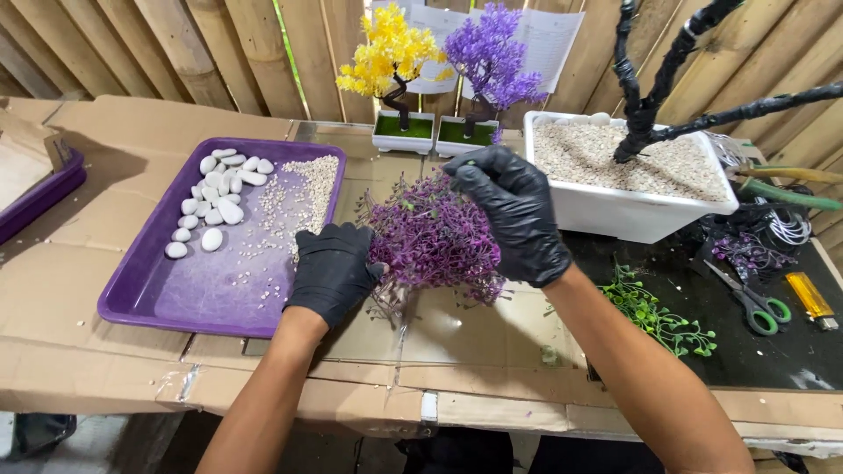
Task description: The person arranges purple and green artificial foliage around the base of a bonsai tree in a white rectangular pot. They pick up bunches of purple flowers and green leaves, separate them, and place them into the gravel substrate at the base of the tree branches.
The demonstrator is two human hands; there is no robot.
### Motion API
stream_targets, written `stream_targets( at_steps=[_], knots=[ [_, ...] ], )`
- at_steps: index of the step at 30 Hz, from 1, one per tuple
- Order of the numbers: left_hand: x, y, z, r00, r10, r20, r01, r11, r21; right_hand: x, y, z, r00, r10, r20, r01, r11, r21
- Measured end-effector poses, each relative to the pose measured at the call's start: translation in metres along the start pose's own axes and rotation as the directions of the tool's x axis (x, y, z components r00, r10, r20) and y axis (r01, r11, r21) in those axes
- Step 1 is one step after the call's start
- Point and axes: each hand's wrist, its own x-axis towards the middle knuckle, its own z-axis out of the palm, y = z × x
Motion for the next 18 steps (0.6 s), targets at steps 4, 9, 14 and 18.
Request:
stream_targets(
  at_steps=[4, 9, 14, 18],
  knots=[
    [-0.001, -0.003, 0.003, 0.999, -0.038, -0.037, 0.037, 0.999, -0.021, -0.001, -0.017, -0.043, 0.999, 0.007, -0.042, -0.006, 1.0, 0.01],
    [-0.006, 0.002, -0.038, 0.991, -0.093, -0.099, 0.085, 0.993, -0.085, -0.035, -0.038, -0.12, 0.997, 0.063, -0.047, -0.069, 0.987, -0.145],
    [-0.004, 0.015, -0.057, 0.839, -0.02, -0.544, -0.036, 0.995, -0.092, -0.084, -0.023, -0.173, 0.981, 0.151, -0.123, -0.171, 0.971, -0.168],
    [-0.002, 0.078, -0.085, 0.853, 0.06, -0.519, -0.31, 0.857, -0.411, -0.108, -0.015, -0.164, 0.971, 0.174, -0.163, -0.189, 0.979, -0.081]
  ],
)
